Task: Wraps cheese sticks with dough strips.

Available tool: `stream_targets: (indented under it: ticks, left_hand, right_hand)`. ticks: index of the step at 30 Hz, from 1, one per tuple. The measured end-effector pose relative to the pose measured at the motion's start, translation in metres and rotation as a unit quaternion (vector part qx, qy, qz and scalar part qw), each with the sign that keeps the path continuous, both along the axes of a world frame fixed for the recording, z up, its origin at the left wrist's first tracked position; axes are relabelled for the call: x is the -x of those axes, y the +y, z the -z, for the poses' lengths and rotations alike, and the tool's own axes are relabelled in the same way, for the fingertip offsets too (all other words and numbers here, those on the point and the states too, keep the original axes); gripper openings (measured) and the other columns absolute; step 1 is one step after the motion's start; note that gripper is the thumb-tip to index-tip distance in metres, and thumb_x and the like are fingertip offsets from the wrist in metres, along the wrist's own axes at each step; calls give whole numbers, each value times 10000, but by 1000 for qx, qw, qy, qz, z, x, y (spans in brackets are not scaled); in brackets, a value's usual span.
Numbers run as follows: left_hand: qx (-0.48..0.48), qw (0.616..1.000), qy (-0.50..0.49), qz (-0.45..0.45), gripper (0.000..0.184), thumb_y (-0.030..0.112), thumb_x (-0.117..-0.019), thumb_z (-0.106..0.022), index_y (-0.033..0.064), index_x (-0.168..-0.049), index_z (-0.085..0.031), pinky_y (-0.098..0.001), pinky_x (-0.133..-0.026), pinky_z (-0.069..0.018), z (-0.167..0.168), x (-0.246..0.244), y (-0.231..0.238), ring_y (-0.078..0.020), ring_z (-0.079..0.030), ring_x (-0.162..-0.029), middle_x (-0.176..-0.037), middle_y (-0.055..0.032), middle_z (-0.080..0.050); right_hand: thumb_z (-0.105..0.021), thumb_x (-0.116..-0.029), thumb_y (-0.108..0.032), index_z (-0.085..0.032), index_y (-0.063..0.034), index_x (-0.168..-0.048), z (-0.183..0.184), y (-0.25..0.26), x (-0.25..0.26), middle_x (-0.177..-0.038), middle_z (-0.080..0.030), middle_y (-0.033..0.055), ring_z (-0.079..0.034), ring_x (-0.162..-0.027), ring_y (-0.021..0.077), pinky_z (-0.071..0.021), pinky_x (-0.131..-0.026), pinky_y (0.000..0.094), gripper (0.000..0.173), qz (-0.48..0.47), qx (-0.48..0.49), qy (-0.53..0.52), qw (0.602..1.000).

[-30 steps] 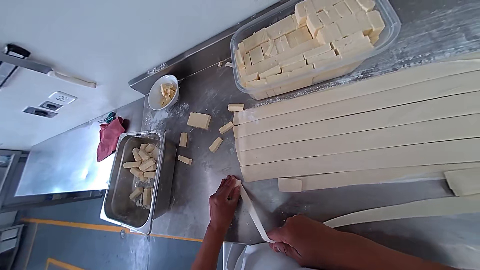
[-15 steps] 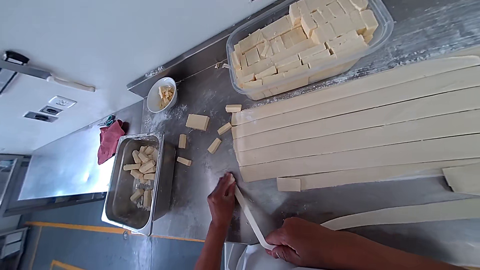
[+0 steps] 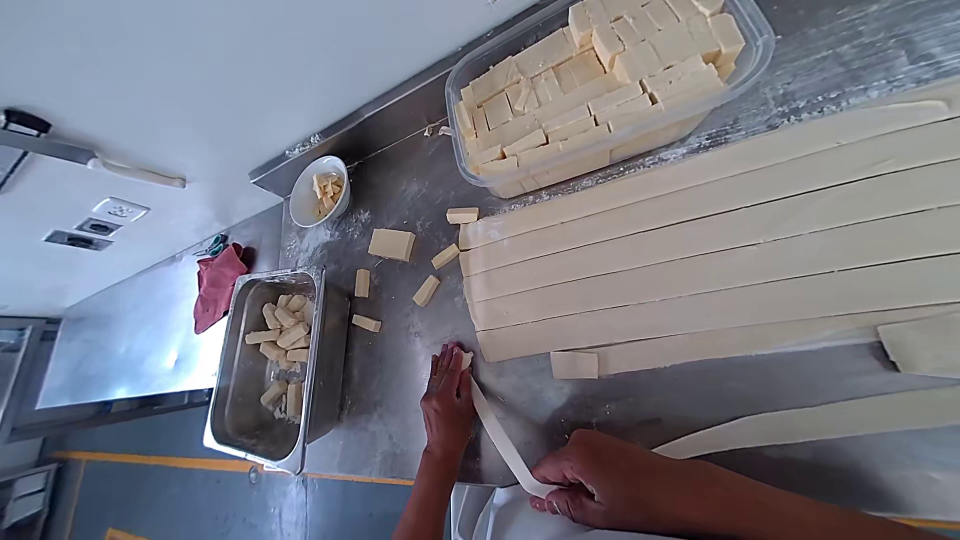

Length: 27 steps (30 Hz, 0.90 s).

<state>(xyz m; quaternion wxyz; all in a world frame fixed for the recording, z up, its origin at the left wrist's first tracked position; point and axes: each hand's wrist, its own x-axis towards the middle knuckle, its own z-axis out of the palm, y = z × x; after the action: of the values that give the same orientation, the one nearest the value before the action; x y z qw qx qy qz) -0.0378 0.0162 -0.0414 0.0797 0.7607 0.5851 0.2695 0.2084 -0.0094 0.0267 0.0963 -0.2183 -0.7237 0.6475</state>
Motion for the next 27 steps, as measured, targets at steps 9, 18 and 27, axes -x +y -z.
stream_targets:
  ticks: [9,18,27]
  left_hand:
    - [38,998,-56,11,381,97,-876,-675,-138,-1175,-693,-544,-1014,-527,1,3,-8,-440,-681,-1144,-1203,-279,-698]
    - [48,998,-40,27,316,5,-928,-535,-128,-1159,-705,-575,-1040,-500,-11,9,-13,-452,-662,-1173,-1224,-269,-692]
    - [17,999,-34,-5,296,3,-895,-614,-119,-1145,-715,-602,-1045,-484,-1,3,-10,-458,-664,-1168,-1208,-268,-700]
  right_hand:
    - [-540,-1067,-268,-645,6,-915,1,-2,-1,-651,-527,91,-513,-593,178,-380,-551,350,331,12,7,-4,1000]
    - [-542,-1065,-264,-663,4,-924,3,-4,0,-662,-546,95,-527,-604,186,-392,-559,362,326,12,10,-5,1000]
    - [-528,-1070,-224,-677,14,-963,1,-4,0,-698,-586,126,-563,-637,217,-413,-582,379,301,7,1,-4,1000]
